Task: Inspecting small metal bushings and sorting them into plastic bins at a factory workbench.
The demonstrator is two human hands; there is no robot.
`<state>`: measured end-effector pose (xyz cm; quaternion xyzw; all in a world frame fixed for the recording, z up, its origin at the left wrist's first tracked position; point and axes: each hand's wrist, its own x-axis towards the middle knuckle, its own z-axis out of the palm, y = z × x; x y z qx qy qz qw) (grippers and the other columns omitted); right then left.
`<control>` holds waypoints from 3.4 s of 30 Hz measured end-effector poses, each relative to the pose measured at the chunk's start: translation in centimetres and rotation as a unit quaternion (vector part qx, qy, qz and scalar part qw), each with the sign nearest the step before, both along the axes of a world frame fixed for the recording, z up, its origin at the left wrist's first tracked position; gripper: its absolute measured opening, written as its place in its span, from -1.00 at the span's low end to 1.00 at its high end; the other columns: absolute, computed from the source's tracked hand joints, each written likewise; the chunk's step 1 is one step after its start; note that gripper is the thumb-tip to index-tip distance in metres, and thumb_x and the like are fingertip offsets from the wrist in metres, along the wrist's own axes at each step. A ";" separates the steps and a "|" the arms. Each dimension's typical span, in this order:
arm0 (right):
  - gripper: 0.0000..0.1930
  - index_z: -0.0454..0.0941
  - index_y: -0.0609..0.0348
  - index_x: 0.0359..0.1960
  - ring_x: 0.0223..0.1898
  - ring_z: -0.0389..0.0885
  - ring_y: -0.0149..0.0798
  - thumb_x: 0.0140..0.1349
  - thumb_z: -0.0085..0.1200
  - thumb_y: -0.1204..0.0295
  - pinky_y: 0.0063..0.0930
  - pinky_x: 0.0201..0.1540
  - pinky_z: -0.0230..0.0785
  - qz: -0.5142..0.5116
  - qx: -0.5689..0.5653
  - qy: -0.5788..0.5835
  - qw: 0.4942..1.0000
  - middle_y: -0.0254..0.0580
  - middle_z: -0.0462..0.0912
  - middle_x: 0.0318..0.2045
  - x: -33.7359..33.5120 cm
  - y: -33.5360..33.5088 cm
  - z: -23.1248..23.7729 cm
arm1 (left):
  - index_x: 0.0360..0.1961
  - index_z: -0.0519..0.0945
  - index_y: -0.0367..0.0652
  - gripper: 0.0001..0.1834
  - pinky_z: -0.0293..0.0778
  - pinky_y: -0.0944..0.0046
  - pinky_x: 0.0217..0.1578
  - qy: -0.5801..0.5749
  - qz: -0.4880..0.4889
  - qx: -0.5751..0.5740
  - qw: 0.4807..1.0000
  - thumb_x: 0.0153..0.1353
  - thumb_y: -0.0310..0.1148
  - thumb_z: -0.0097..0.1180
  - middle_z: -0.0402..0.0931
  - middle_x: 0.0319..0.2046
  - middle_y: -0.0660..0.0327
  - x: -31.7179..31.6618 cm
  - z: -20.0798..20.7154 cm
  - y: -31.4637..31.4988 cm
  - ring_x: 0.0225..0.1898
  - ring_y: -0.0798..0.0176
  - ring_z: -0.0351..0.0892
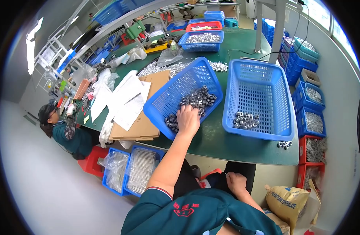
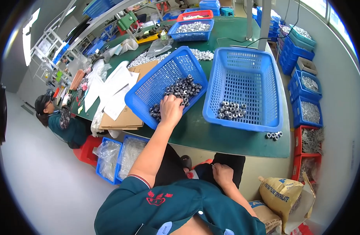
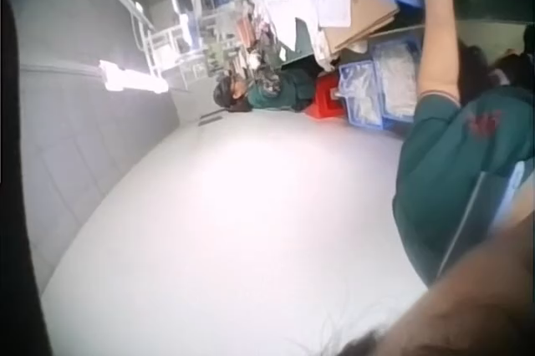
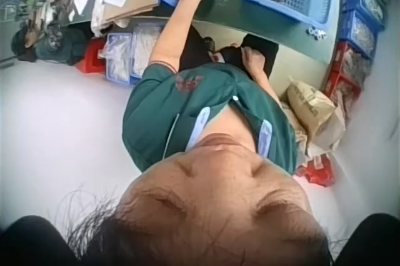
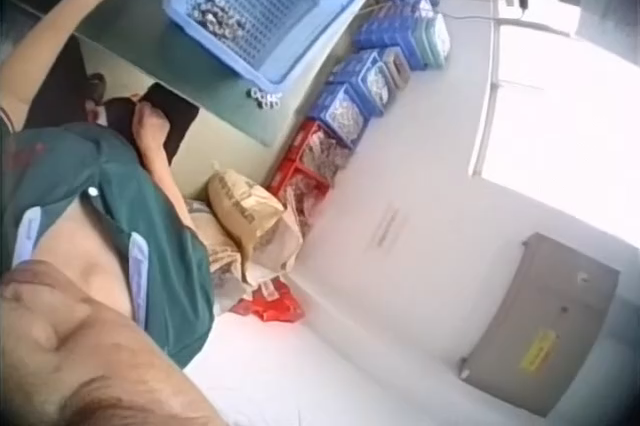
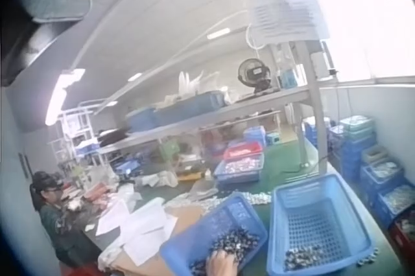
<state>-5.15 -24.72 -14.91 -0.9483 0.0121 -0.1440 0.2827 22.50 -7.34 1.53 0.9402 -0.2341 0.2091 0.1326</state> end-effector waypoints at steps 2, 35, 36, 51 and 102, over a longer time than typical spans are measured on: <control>-0.89 0.53 0.03 -0.46 -0.52 0.60 -0.07 0.11 0.18 0.33 -0.15 -0.48 0.43 -0.008 -0.009 0.007 1.000 -0.18 0.57 -0.61 0.0 -0.1 0.1 | -0.34 0.66 -0.03 -0.80 0.34 0.07 -0.06 -0.004 -0.006 -0.006 1.000 -0.05 -0.41 0.35 0.54 -0.29 0.26 -0.3 -0.2 -0.3 -0.09 0.11 0.46; -0.86 0.59 0.19 -0.36 -0.59 0.55 -0.17 0.03 0.26 0.58 -0.37 -0.56 0.34 0.143 0.204 -0.136 0.959 -0.18 0.60 -0.56 3.7 4.0 17.8 | -0.15 0.59 -0.26 -0.78 0.58 0.27 -0.14 0.611 -0.184 -0.672 0.377 0.15 -0.60 0.24 0.61 -0.24 0.11 -17.8 -1.6 5.2 -0.27 0.26 0.63; -0.86 0.58 0.18 -0.36 -0.60 0.54 -0.18 0.02 0.26 0.58 -0.37 -0.57 0.33 0.135 0.179 -0.137 0.965 -0.19 0.59 -0.57 3.6 4.1 17.8 | -0.15 0.59 -0.27 -0.77 0.59 0.27 -0.14 0.603 -0.186 -0.667 0.397 0.14 -0.63 0.23 0.61 -0.24 0.12 -17.9 -1.8 5.4 -0.26 0.25 0.64; -0.82 0.55 0.26 -0.28 -0.65 0.23 -0.61 0.34 0.08 0.37 -0.66 -0.58 0.08 0.060 0.669 0.296 0.679 -0.46 0.43 -0.62 2.9 4.1 19.0 | -0.24 0.64 -0.25 -0.75 0.51 0.42 -0.25 0.374 -0.246 -0.486 0.751 0.02 -0.70 0.28 0.60 -0.21 0.16 -18.0 0.2 6.3 -0.23 0.37 0.61; -0.92 0.57 0.05 -0.44 -0.55 0.58 -0.08 0.11 0.20 0.38 -0.19 -0.50 0.40 -0.003 0.018 -0.030 0.999 -0.18 0.57 -0.61 -0.9 -0.5 1.0 | -0.30 0.59 -0.15 -0.82 0.49 0.10 -0.30 -0.003 -0.220 -0.239 0.946 0.05 -0.59 0.16 0.54 -0.35 0.14 -7.3 5.6 -3.9 -0.31 0.00 0.57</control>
